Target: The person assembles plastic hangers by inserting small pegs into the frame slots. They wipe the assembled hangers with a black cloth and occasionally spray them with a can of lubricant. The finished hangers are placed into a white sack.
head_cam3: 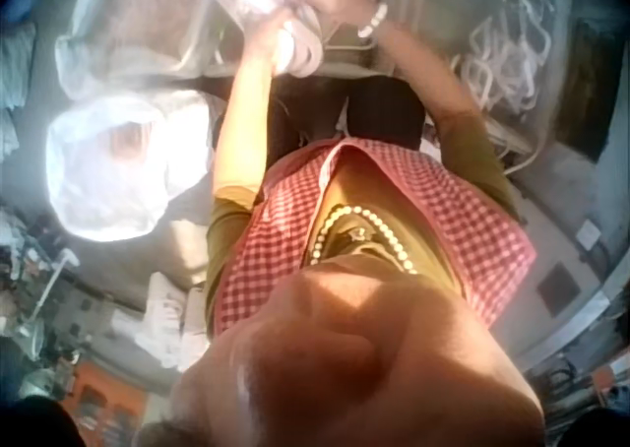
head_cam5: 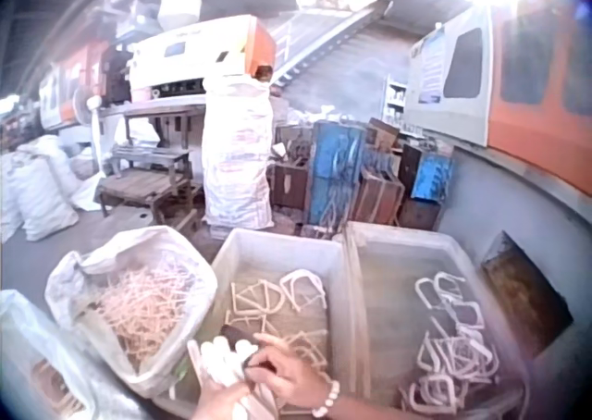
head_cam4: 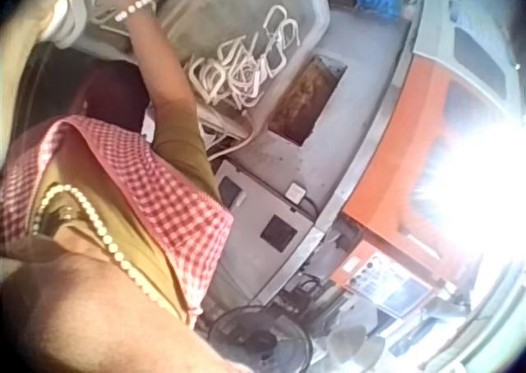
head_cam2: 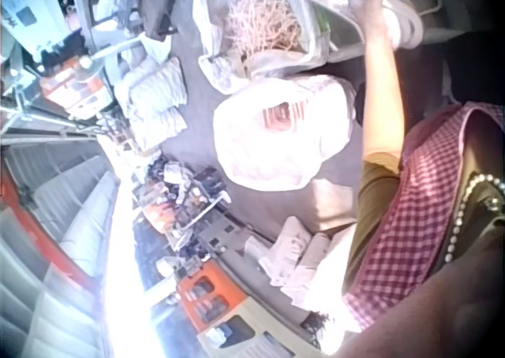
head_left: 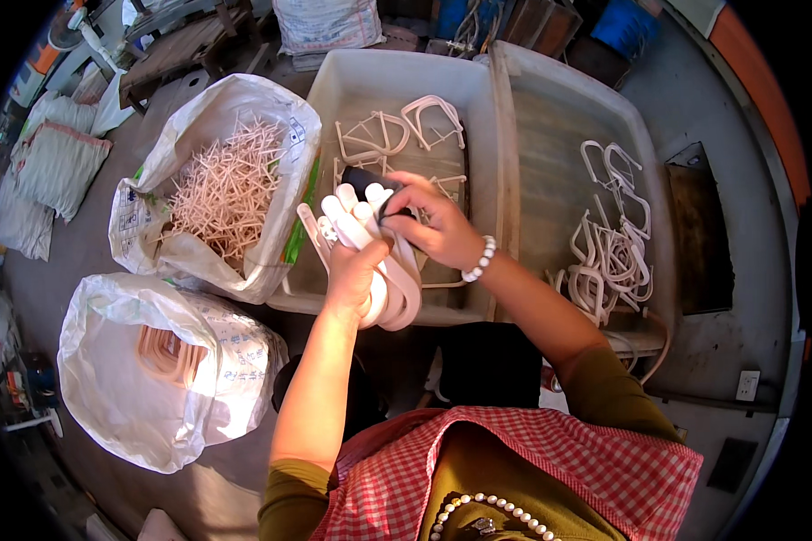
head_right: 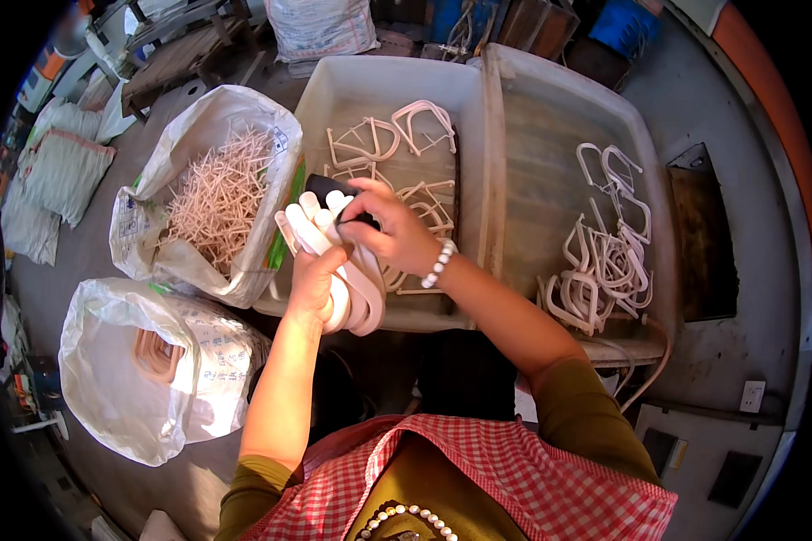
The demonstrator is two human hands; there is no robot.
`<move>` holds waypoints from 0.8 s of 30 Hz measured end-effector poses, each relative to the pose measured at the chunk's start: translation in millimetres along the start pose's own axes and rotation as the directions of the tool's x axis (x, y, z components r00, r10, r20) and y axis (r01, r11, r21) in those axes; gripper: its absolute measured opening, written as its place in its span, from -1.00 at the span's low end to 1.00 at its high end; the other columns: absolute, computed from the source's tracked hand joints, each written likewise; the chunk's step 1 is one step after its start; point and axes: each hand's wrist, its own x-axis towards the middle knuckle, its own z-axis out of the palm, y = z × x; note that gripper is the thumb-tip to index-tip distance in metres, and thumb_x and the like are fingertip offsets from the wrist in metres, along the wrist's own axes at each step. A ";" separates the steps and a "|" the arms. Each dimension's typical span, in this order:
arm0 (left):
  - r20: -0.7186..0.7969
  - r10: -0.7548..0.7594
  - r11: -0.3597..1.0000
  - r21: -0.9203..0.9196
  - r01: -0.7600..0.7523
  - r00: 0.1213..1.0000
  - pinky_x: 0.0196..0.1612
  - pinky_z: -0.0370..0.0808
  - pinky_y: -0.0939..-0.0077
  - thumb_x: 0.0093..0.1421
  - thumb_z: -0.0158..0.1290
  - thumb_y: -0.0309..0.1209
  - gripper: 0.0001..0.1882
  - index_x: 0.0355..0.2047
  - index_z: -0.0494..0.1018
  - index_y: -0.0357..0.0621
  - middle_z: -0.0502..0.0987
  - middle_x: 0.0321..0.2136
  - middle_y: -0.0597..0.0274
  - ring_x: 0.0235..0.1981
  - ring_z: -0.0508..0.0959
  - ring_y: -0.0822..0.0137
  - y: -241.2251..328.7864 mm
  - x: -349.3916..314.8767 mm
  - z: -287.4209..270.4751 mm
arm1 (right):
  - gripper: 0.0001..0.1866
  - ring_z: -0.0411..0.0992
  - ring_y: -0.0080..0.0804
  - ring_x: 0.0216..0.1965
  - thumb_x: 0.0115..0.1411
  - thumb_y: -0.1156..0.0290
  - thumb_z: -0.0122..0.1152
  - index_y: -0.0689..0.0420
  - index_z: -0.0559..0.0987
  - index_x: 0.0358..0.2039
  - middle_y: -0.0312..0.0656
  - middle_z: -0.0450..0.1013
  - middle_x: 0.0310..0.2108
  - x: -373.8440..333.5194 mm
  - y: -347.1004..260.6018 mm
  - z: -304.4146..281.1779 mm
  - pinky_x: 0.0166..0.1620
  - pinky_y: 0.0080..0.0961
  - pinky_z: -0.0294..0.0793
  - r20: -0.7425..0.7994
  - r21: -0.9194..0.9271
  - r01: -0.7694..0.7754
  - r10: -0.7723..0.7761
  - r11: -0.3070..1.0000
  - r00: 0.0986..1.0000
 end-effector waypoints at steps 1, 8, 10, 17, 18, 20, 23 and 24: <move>-0.042 0.000 1.000 0.029 0.002 0.999 -0.11 0.40 0.52 0.01 -0.04 -0.65 -0.53 0.00 0.32 -0.24 0.42 -0.21 0.32 -0.18 0.45 0.45 1.6 -1.7 6.4 | -0.87 0.32 -0.46 -0.13 0.10 0.49 0.21 0.17 0.48 -0.33 -0.16 0.32 -0.08 1.8 1.7 4.7 -0.05 -0.52 0.31 0.003 0.018 0.001 -0.001 1.000 1.000; 0.041 -0.014 0.986 0.164 0.007 0.999 0.00 0.36 0.46 0.00 -0.01 -0.62 -0.44 0.08 0.22 -0.23 0.37 -0.08 0.26 -0.05 0.41 0.40 -1.5 -2.3 1.4 | -0.78 0.36 -0.50 -0.37 0.09 0.39 0.24 0.16 0.39 -0.33 -0.22 0.38 -0.38 3.6 0.1 25.2 -0.26 -0.53 0.37 -0.125 0.009 -0.181 0.180 0.984 0.976; 0.018 0.000 0.990 0.140 -0.002 1.000 -0.07 0.36 0.52 -0.02 -0.02 -0.64 -0.51 0.00 0.29 -0.23 0.40 -0.17 0.31 -0.14 0.43 0.44 1.0 -3.9 10.2 | -0.77 0.35 -0.52 -0.45 0.13 0.38 0.21 0.16 0.36 -0.32 -0.24 0.37 -0.45 2.8 2.6 32.7 -0.36 -0.53 0.36 -0.202 -0.043 -0.207 0.195 0.977 0.960; -0.051 -0.052 0.984 0.170 0.060 0.997 -0.15 0.38 0.56 -0.04 0.00 -0.63 -0.54 -0.05 0.33 -0.24 0.42 -0.24 0.33 -0.22 0.44 0.45 -1.3 -1.6 7.2 | -0.80 0.29 -0.62 -0.40 0.17 0.40 0.16 0.13 0.33 -0.31 -0.33 0.36 -0.43 4.5 17.5 23.8 -0.31 -0.59 0.36 -0.083 0.238 -0.288 0.314 0.928 0.946; -0.037 -0.068 0.979 0.188 0.074 0.997 -0.16 0.37 0.57 -0.04 0.00 -0.63 -0.54 -0.05 0.34 -0.24 0.42 -0.25 0.34 -0.23 0.44 0.46 -2.1 -0.8 5.6 | -0.80 0.30 -0.62 -0.37 0.16 0.41 0.17 0.13 0.33 -0.31 -0.33 0.36 -0.40 1.3 20.9 19.5 -0.28 -0.59 0.36 -0.037 0.292 -0.256 0.278 0.922 0.960; -0.026 -0.097 0.970 0.222 0.100 0.995 -0.18 0.37 0.58 -0.04 0.00 -0.63 -0.56 -0.07 0.35 -0.24 0.41 -0.28 0.36 -0.26 0.42 0.48 -4.9 -1.1 -4.0 | -0.80 0.30 -0.60 -0.33 0.10 0.43 0.20 0.12 0.35 -0.34 -0.31 0.37 -0.36 -1.8 12.1 16.8 -0.24 -0.59 0.35 0.014 0.178 -0.255 0.257 0.950 0.966; 0.008 -0.063 0.943 0.329 0.057 0.998 -0.13 0.39 0.51 -0.02 -0.01 -0.61 -0.53 -0.03 0.30 -0.23 0.42 -0.21 0.28 -0.19 0.44 0.43 -14.1 2.4 -7.6 | -0.77 0.33 -0.51 -0.40 0.06 0.39 0.23 0.12 0.35 -0.38 -0.28 0.37 -0.44 -3.5 6.4 18.2 -0.31 -0.53 0.35 0.016 0.209 -0.350 0.354 0.913 0.935; 0.011 -0.056 0.942 0.332 0.049 0.998 -0.13 0.39 0.51 -0.01 0.00 -0.61 -0.54 -0.03 0.31 -0.23 0.42 -0.21 0.28 -0.19 0.44 0.43 -16.3 2.4 -7.4 | -0.77 0.33 -0.48 -0.42 0.07 0.38 0.23 0.13 0.34 -0.38 -0.27 0.37 -0.46 -4.1 3.4 20.6 -0.32 -0.52 0.36 -0.023 0.236 -0.381 0.397 0.894 0.918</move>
